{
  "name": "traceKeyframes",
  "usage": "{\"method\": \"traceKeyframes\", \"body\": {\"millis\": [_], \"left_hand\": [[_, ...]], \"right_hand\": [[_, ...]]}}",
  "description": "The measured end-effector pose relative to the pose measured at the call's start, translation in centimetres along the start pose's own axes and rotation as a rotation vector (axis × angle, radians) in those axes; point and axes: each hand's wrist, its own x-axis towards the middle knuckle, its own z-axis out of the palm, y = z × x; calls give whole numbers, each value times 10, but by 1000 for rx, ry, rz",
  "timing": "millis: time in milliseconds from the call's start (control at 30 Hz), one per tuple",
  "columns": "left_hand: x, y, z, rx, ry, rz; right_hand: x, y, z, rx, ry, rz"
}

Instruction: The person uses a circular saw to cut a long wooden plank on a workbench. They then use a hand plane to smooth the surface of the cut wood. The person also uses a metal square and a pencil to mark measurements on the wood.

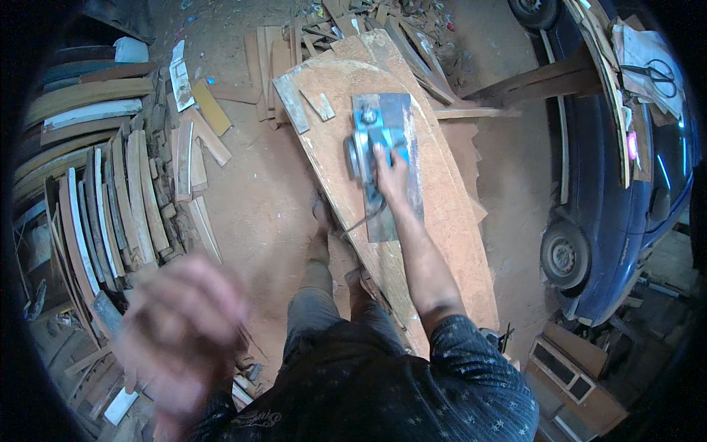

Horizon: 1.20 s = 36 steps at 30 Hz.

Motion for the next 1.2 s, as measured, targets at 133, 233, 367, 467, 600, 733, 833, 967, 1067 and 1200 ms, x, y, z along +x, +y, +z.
{"method": "traceKeyframes", "body": {"millis": [133, 233, 367, 467, 600, 733, 833, 967, 1067, 1200], "left_hand": [[-13, 65, 43, -79, -82, 191], [-15, 64, 55, -146, -132, 210], [-26, 62, 60, -186, -131, 231], [-28, 61, 61, -193, -112, 225], [-23, 68, 65, -169, -56, 217], [-7, 67, 61, -162, 15, 172], [3, 66, 56, -150, 69, 123], [15, 64, 57, -135, 145, 12], [15, 52, 61, -115, 308, -143], [-13, -58, 40, -232, 451, -424]], "right_hand": [[-94, 41, -22, -29, -101, -21], [-168, 61, -57, -46, -31, -60], [-235, 83, -81, -40, 0, -67], [-233, 78, -81, -99, -5, -119], [-171, 57, -50, -134, -5, -164], [-80, 21, -5, -128, 27, -121], [-4, -10, 29, -131, 40, -130], [99, -31, 62, -216, 115, -248], [143, -38, 77, -240, 113, -279], [131, -19, 52, -176, 32, -148]]}}
